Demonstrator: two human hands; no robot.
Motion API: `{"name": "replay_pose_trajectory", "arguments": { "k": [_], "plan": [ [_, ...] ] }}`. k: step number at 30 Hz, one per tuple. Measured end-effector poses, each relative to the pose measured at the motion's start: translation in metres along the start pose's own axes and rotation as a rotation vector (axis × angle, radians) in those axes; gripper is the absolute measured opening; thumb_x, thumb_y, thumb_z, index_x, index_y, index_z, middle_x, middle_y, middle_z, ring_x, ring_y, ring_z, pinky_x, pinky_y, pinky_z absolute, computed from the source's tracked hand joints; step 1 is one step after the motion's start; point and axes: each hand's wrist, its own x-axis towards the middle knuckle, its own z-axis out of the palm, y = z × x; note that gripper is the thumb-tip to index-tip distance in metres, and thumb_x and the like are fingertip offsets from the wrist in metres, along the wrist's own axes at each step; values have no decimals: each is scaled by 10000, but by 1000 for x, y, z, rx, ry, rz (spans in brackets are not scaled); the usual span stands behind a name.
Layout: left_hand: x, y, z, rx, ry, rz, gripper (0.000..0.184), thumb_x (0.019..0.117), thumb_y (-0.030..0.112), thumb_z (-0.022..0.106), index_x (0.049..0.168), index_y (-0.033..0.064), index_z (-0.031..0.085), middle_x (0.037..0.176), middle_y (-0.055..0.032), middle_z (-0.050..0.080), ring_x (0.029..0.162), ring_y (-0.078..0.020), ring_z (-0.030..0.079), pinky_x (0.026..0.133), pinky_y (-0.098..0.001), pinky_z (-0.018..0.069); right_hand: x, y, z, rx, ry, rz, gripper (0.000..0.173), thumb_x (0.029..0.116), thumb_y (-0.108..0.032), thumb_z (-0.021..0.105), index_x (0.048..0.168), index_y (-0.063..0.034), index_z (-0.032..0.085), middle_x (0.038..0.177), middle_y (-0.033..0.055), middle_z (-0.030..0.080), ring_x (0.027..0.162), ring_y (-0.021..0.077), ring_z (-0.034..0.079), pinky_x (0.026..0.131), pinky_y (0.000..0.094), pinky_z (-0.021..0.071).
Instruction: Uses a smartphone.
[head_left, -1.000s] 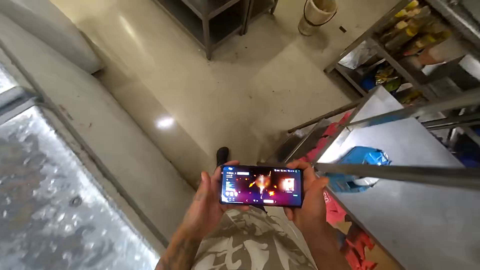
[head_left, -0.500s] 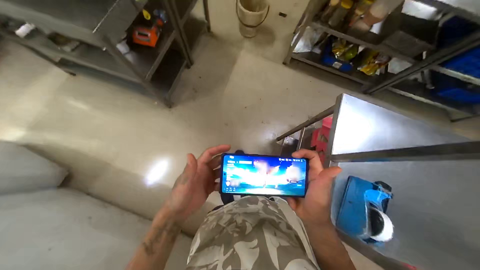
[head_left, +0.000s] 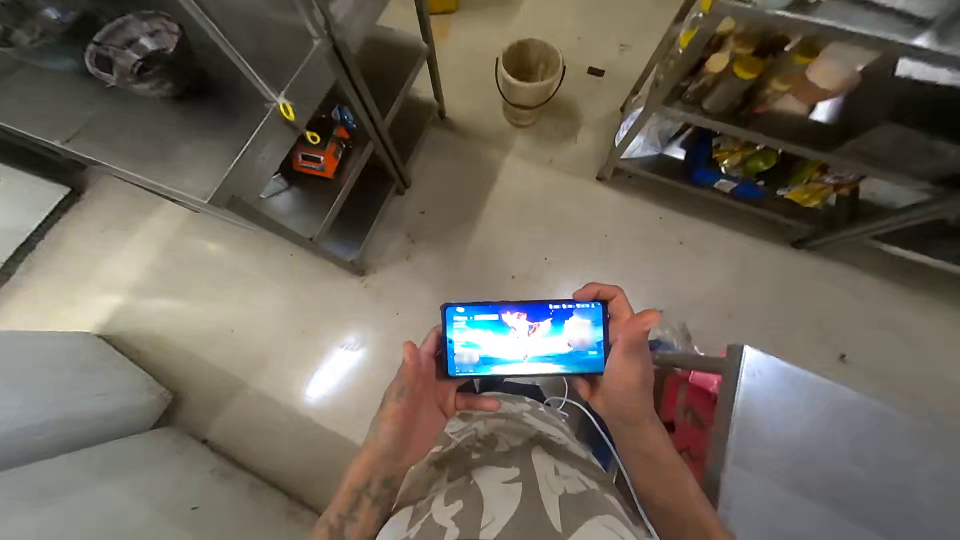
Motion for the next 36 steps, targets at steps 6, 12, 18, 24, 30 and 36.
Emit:
{"name": "replay_pose_trajectory", "arguments": {
  "k": [6,12,18,24,30,36],
  "plan": [
    [126,57,-11,13,-49,53,655,914,535,687,1470,277,456,1334,-142,611,1043,-299,710,735,-456,640,128,-16,-3,-21,-11,3,742,838,-859,406,1254,-267,568,823,41,673,395,92,546,296,237,443],
    [266,133,-13,122,-153,21,705,905,198,661,1535,302,361,1369,-141,566,1027,-272,704,733,-442,638,250,-48,3,-49,86,-23,751,839,-861,408,1269,-265,563,848,40,677,429,93,567,317,233,457],
    [390,202,6,247,-329,-61,788,878,46,573,1571,276,277,1375,-150,546,1055,-264,690,725,-440,639,346,-75,-7,12,181,-103,739,860,-852,376,1292,-275,537,909,18,696,462,80,592,324,222,459],
    [508,235,30,321,-336,-90,649,954,2,437,1549,234,329,1347,-160,571,1017,-271,710,708,-419,645,444,-92,-34,52,236,-172,725,886,-835,344,1290,-262,531,910,15,688,458,78,591,315,219,460],
    [617,255,57,389,-252,-86,666,932,16,503,1534,255,349,1332,-132,593,998,-266,715,702,-423,645,557,-107,-82,88,207,-143,706,889,-833,349,1280,-277,539,870,19,686,422,96,571,302,243,460],
    [709,276,81,373,-203,-12,747,884,97,659,1535,302,357,1335,-120,590,1027,-254,701,733,-426,639,672,-144,-124,89,121,-64,719,858,-852,378,1260,-283,559,843,36,680,419,113,569,305,254,459]
  ]
}}
